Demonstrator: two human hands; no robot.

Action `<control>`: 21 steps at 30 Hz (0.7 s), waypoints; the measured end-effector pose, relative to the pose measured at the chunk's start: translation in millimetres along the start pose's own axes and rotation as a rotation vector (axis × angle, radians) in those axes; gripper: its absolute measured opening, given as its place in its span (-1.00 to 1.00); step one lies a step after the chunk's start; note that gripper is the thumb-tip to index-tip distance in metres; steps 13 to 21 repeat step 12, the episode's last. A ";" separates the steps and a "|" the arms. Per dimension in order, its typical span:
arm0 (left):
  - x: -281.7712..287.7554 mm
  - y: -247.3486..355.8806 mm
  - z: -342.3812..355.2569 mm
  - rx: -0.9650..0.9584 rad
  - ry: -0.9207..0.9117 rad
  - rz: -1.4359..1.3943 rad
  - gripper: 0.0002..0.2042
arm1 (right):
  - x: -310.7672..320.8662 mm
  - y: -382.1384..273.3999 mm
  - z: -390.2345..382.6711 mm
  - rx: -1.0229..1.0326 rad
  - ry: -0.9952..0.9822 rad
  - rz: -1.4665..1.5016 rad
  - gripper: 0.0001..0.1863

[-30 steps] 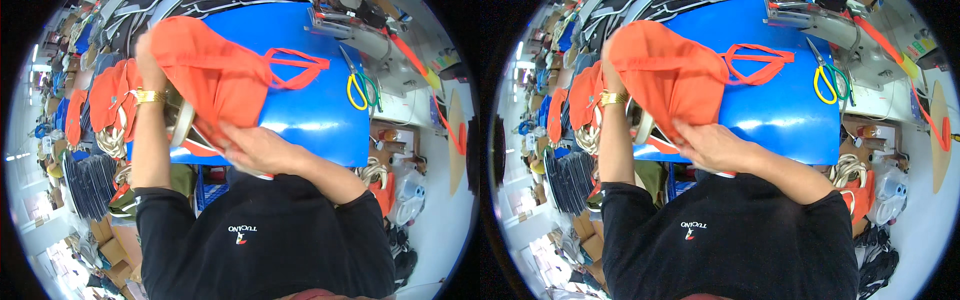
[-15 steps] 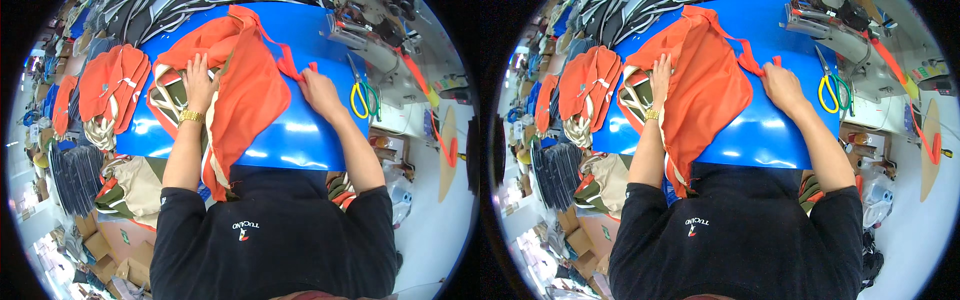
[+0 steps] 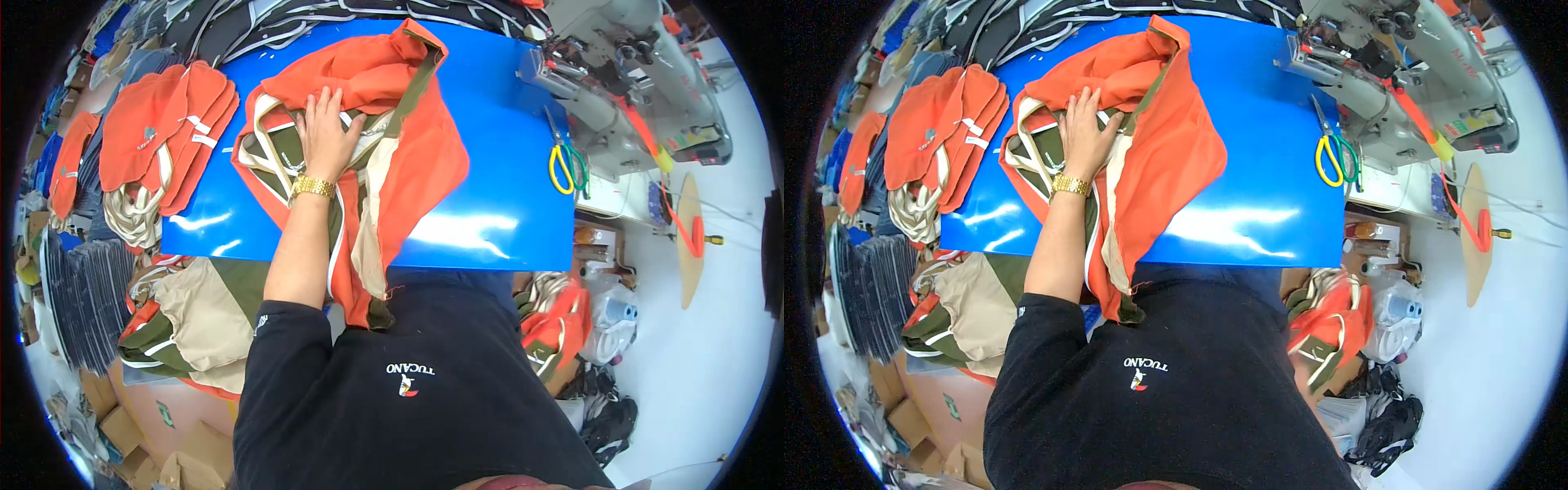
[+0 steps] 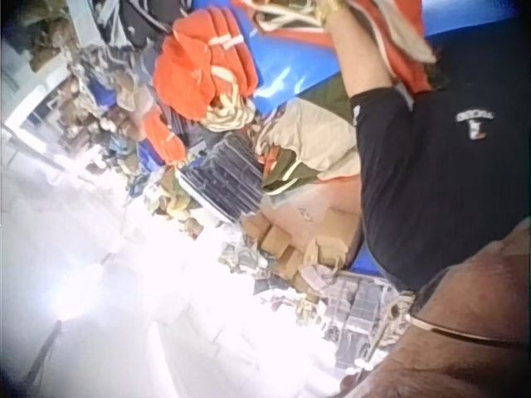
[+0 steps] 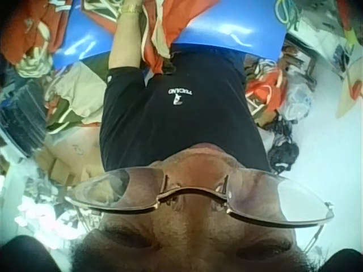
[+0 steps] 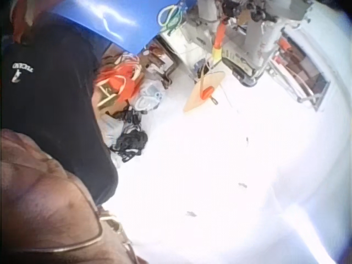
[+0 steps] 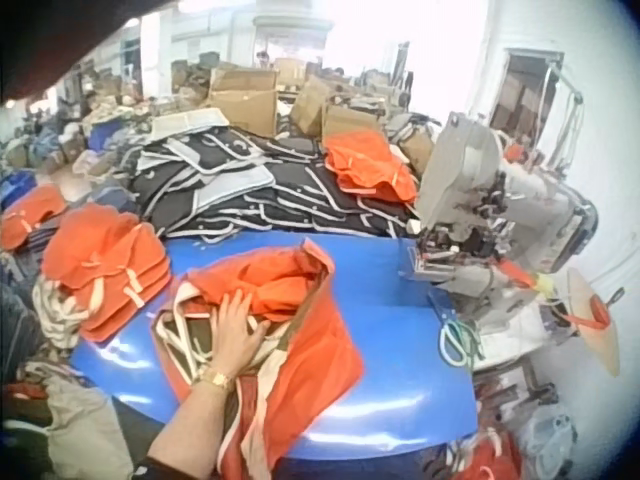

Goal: The recorder is finishing the construction of a bag by turning it inside out and trimming excess thread with scissors.

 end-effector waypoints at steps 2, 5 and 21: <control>-3.6 3.6 3.5 -0.016 0.005 -0.027 -0.33 | -0.9 4.6 0.8 0.140 -0.112 -0.261 -0.77; -2.3 6.7 5.8 -0.032 0.036 -0.080 -0.37 | 0.2 4.0 7.9 0.343 -0.271 -0.658 -0.78; -9.8 -13.5 5.8 -0.033 0.118 -0.263 -0.51 | 11.8 19.2 46.5 0.689 -0.546 -1.440 -0.79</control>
Point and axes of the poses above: each hand's wrist, its own z-axis towards the middle knuckle, its own x-axis out of the back of the hand, y = z × x, the point moved 1 cm from there along z, towards the middle knuckle
